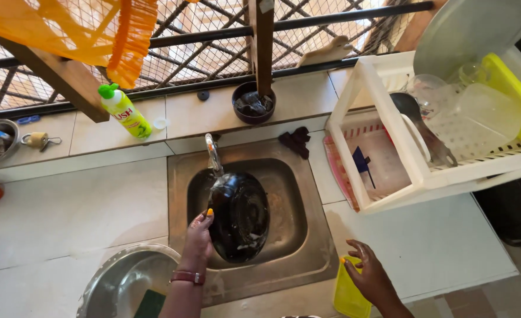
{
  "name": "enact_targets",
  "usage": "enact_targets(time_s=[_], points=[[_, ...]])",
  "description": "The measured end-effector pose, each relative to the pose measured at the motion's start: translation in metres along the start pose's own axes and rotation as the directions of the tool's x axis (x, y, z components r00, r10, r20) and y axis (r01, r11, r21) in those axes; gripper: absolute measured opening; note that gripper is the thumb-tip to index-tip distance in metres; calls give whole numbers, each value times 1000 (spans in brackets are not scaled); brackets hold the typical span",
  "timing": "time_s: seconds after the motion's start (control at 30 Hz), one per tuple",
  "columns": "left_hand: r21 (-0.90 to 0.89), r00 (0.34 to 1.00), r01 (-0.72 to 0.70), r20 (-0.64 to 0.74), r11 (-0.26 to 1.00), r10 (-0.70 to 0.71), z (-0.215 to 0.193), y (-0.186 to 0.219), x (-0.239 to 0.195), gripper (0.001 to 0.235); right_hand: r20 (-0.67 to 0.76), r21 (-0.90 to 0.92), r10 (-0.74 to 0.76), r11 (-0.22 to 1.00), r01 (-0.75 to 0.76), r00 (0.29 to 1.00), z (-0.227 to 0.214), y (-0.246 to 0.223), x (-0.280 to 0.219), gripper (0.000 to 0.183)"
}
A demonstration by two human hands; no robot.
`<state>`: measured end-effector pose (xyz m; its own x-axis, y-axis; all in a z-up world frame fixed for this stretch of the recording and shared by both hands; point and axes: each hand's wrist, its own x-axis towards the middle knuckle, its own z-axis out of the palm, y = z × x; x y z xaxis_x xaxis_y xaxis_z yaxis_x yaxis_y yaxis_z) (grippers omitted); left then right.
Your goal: The person washes a white bowl, a black frying pan, a yellow plastic container, and a large metal pot under running water in a kitchen sink. They use a green sponge to scrub the items and place the cleaned dishes into a white dish rack on the counter.
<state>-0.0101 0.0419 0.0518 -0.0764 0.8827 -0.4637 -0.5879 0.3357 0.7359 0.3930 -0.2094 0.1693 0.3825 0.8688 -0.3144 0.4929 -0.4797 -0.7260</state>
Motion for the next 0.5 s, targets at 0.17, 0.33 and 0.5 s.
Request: enact_targets(time_s=[0.17,0.33,0.5], points=[[147,989,9,147,989,-30,53,42,-11,22,57,-35,86,996,-84,995,-2,13,-9,52],[131,969,-30,249,991,-4,66,42,28,21,134,-86,161,985,-150,978,-9,2,-23,51],[75,955,-26,297,997,3,78,46,49,19,215,-179,350,932,-315,912,-10,-9,-31,58]])
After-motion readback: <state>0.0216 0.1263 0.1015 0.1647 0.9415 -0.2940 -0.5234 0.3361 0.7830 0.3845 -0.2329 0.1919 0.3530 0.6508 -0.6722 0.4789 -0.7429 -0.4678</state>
